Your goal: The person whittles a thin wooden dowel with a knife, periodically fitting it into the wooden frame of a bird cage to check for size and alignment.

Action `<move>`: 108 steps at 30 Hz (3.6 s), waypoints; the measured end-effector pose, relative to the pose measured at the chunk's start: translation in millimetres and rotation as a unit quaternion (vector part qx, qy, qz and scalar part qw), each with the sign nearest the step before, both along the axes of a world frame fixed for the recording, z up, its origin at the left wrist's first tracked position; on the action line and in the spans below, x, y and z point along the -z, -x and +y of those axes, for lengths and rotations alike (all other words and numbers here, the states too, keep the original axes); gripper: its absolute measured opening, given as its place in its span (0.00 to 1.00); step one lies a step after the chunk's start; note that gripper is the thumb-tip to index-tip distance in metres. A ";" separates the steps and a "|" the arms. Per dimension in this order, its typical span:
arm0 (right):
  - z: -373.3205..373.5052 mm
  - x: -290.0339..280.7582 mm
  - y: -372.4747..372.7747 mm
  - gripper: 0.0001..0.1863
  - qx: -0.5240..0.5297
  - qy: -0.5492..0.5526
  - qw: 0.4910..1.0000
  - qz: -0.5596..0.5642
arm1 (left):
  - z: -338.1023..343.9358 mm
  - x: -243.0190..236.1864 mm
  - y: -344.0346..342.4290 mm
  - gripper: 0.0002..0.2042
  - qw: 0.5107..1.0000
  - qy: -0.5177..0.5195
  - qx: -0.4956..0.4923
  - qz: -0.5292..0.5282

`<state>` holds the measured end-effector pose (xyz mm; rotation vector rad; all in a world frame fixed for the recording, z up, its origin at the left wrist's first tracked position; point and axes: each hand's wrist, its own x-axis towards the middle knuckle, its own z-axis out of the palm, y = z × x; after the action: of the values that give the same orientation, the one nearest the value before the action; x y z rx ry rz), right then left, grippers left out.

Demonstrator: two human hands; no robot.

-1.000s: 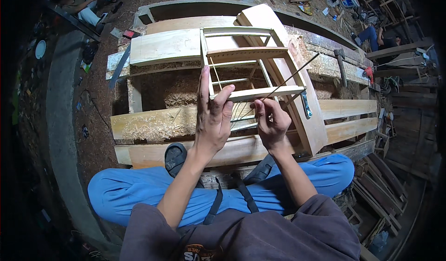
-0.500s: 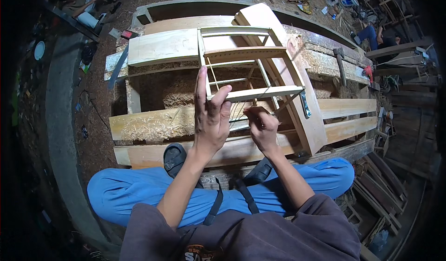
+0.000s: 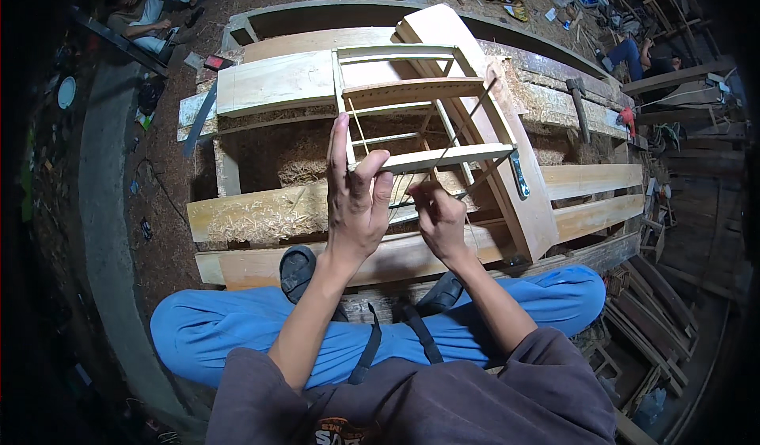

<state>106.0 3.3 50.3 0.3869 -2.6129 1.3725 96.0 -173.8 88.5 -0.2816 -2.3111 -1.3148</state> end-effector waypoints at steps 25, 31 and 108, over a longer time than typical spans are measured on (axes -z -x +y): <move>16.0 -75.5 18.1 0.10 0.115 0.128 0.984 0.034 | 3.4 -3.0 -1.6 0.34 0.991 -0.118 -0.062 -0.031; 49.6 -78.4 50.9 0.16 0.169 0.197 0.965 -0.025 | 1.4 -31.8 -1.8 0.35 0.927 -0.291 0.005 -0.237; -34.3 -68.9 137.1 0.11 -0.039 0.370 0.920 -0.126 | -88.6 -33.3 94.0 0.26 0.928 -0.280 -0.236 -0.067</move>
<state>-31.1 -31.0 119.2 0.2032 -2.0157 2.4122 2.0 -262.4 121.7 0.5319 -1.8221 -1.6760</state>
